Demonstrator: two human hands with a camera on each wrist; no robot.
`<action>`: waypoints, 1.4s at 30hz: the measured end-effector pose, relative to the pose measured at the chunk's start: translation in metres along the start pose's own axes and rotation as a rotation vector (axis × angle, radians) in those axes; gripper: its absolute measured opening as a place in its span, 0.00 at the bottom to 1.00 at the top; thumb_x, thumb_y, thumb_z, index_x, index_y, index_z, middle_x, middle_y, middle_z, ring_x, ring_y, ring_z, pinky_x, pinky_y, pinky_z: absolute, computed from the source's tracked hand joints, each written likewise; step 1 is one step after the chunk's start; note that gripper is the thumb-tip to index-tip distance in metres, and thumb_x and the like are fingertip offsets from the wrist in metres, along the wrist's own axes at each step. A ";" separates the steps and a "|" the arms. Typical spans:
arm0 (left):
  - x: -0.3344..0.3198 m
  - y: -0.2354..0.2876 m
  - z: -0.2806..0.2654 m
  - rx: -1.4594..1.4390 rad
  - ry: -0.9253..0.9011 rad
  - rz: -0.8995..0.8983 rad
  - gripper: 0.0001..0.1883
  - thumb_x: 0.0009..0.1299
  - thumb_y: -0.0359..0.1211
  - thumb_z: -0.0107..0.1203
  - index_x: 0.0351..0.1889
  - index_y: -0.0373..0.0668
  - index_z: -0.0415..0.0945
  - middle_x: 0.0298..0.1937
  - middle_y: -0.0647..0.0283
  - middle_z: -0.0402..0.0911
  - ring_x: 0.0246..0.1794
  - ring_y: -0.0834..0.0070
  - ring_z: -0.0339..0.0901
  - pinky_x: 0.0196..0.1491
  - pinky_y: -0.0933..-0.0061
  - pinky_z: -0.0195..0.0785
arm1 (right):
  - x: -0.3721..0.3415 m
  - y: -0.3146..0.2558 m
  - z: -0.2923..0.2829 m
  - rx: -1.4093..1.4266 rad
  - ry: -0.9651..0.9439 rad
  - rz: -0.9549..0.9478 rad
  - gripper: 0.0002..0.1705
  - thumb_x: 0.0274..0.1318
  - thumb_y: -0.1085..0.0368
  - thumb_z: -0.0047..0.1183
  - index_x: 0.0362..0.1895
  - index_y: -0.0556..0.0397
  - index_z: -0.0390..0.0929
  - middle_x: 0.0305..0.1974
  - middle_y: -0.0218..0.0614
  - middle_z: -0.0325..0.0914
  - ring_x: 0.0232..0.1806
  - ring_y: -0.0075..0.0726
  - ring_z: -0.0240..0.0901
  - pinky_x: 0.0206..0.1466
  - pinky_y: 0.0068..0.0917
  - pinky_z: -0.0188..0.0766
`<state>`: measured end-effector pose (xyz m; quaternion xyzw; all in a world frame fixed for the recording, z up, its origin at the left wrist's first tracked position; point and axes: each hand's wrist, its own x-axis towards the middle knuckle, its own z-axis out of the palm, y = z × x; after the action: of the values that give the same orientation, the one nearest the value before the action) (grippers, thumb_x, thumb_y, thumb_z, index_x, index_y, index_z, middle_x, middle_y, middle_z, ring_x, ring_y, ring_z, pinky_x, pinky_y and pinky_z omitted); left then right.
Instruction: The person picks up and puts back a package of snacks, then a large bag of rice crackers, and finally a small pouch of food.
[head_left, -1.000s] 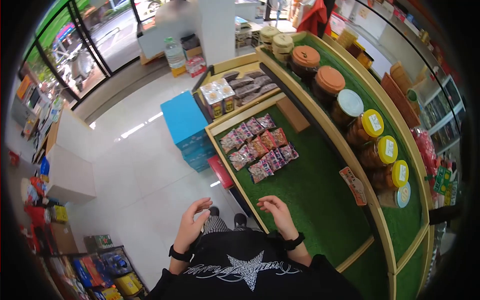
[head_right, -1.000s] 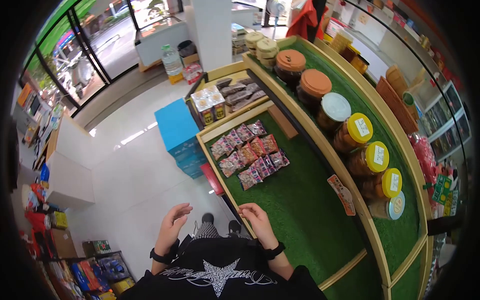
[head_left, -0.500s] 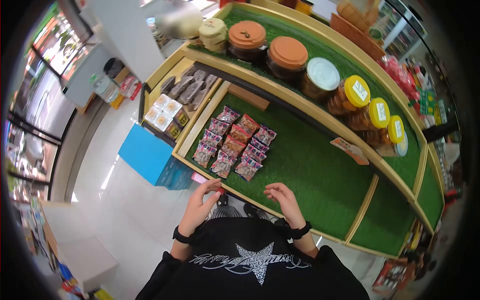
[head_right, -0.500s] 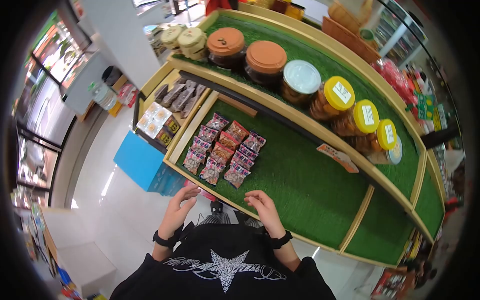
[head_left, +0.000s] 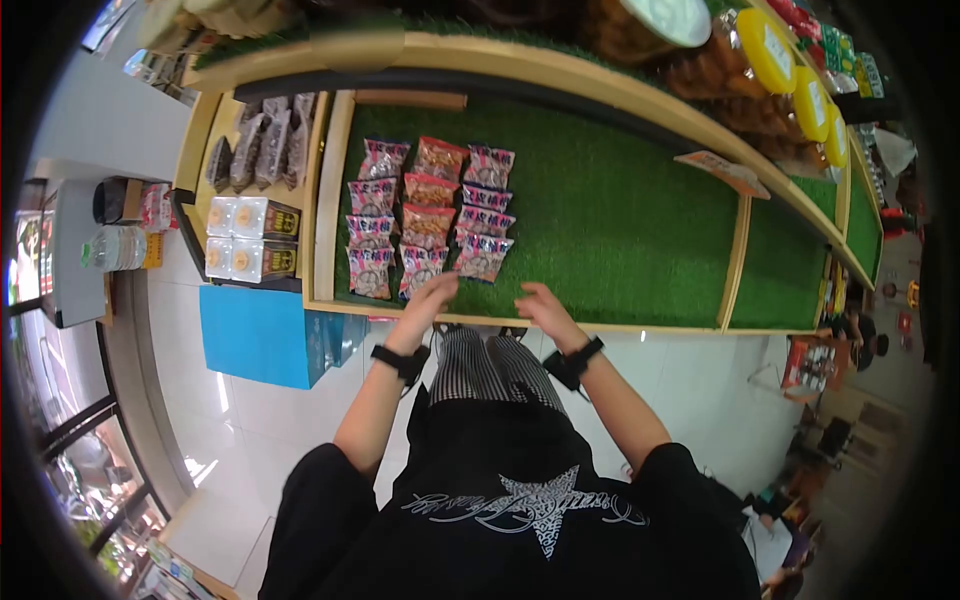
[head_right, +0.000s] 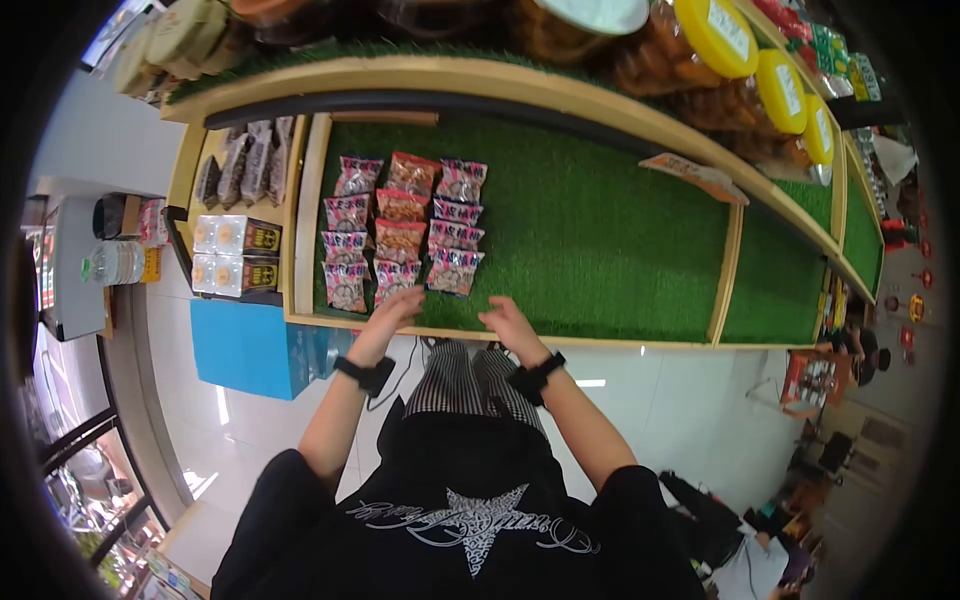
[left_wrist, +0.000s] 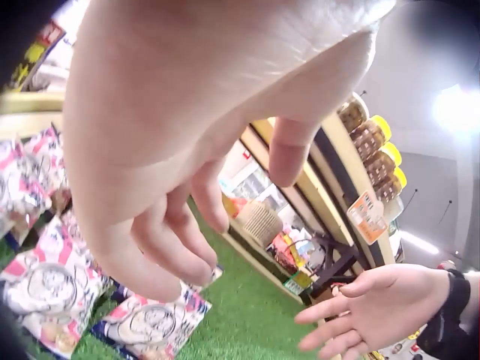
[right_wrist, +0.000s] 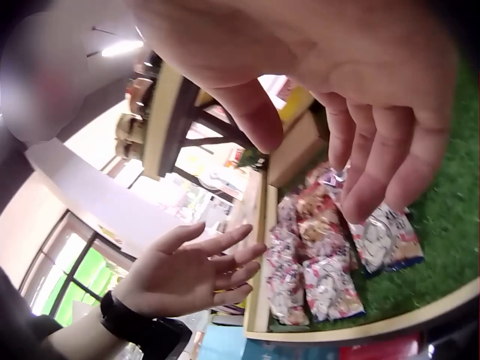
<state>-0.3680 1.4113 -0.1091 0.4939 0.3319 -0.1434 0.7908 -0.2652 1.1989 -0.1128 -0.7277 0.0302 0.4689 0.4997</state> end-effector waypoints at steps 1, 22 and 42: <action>0.012 0.001 0.002 -0.001 0.025 -0.027 0.25 0.63 0.37 0.47 0.56 0.36 0.61 0.53 0.60 0.68 0.54 0.71 0.62 0.54 0.76 0.53 | 0.015 0.005 0.003 -0.032 0.018 0.025 0.32 0.49 0.60 0.50 0.56 0.62 0.56 0.37 0.39 0.71 0.37 0.32 0.68 0.40 0.26 0.64; 0.037 -0.034 0.056 0.311 0.026 0.405 0.34 0.53 0.27 0.50 0.61 0.39 0.56 0.57 0.54 0.62 0.59 0.63 0.57 0.61 0.69 0.46 | -0.010 0.018 0.003 -0.219 0.194 -0.438 0.38 0.46 0.64 0.52 0.63 0.50 0.51 0.63 0.52 0.45 0.66 0.49 0.41 0.64 0.35 0.44; -0.173 -0.049 0.395 0.720 -0.589 1.042 0.31 0.53 0.23 0.54 0.58 0.36 0.60 0.48 0.54 0.65 0.47 0.66 0.67 0.49 0.71 0.62 | -0.393 0.103 -0.171 0.101 0.790 -0.795 0.35 0.44 0.73 0.51 0.60 0.57 0.54 0.54 0.46 0.59 0.56 0.45 0.56 0.59 0.32 0.51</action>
<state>-0.3712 1.0242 0.0879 0.7607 -0.2448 0.0257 0.6007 -0.4260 0.8513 0.1059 -0.7785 -0.0392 -0.0656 0.6230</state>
